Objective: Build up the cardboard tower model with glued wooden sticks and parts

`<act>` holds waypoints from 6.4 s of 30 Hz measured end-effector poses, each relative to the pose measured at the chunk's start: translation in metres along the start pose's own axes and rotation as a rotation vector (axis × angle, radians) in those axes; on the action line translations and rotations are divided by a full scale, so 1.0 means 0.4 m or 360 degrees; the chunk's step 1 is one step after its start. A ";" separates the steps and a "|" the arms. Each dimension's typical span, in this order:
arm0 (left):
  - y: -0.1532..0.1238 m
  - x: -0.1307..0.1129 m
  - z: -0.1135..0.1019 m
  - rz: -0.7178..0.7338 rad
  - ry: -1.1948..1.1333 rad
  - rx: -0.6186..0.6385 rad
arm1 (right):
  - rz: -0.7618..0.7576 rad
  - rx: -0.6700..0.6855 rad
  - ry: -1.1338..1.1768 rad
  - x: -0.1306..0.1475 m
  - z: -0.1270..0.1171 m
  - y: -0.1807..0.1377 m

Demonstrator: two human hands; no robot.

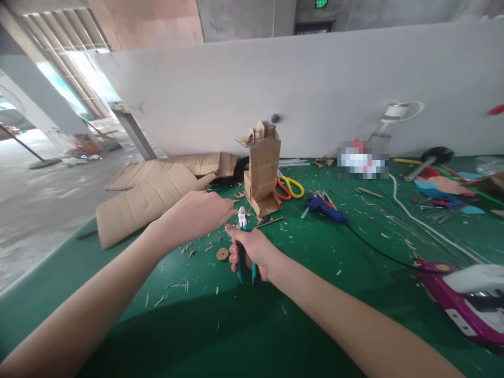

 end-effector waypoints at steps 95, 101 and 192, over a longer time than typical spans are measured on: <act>0.051 0.010 0.108 0.0458 -0.2632 0.0238 | -0.0228 0.0878 -0.0197 0.012 0.051 -0.062; 0.051 0.028 0.111 0.0354 -0.2633 0.0207 | -0.0153 0.0976 -0.0289 0.016 0.039 -0.067; 0.051 -0.002 0.057 -0.0033 -0.2116 -0.0219 | -0.1467 -0.0399 -0.1468 0.186 -0.031 -0.088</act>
Point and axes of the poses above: each hand's wrist, its own y-axis towards the middle knuckle, its own z-axis out of the palm, x = y × z, the point moved 6 cm from there along y, towards the middle knuckle, and after that the axes turned 10 degrees about y, right-handed, at the moved point
